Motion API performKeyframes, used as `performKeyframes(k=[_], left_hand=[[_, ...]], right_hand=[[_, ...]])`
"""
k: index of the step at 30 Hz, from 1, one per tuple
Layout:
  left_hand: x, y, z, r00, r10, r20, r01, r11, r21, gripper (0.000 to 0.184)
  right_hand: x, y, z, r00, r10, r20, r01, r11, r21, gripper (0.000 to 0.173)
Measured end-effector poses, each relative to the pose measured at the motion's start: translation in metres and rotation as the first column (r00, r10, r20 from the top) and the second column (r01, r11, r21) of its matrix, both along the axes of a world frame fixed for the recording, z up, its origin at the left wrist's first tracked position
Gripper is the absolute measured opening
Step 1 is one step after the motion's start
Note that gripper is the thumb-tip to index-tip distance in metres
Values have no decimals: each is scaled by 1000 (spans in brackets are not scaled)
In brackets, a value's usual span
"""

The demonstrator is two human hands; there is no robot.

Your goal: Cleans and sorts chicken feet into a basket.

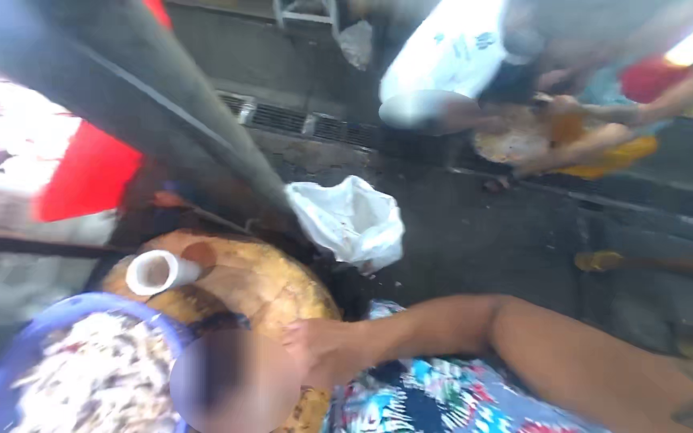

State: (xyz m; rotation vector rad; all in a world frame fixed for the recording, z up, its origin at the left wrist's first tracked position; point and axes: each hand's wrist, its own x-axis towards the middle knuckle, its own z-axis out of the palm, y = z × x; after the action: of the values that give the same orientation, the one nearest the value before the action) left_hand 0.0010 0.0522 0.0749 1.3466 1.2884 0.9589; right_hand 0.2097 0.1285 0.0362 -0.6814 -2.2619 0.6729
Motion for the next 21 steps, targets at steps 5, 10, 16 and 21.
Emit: performKeyframes(k=[5, 10, 16, 21], left_hand=[[47, 5, -31, 886, 206, 415, -281, 951, 129, 43], [49, 28, -12, 648, 359, 672, -448, 893, -44, 52], [59, 45, -5, 407, 571, 713, -596, 757, -266, 59], [-40, 65, 7, 369, 615, 697, -800, 591, -99, 56]], right_hand=[[-21, -5, 3, 975, 156, -157, -201, 924, -326, 21], [-34, 4, 15, 957, 258, -133, -289, 791, -539, 40], [-20, -8, 11, 966, 168, -197, -256, 743, -618, 41], [20, -25, -18, 972, -16, -232, -142, 750, -646, 41]])
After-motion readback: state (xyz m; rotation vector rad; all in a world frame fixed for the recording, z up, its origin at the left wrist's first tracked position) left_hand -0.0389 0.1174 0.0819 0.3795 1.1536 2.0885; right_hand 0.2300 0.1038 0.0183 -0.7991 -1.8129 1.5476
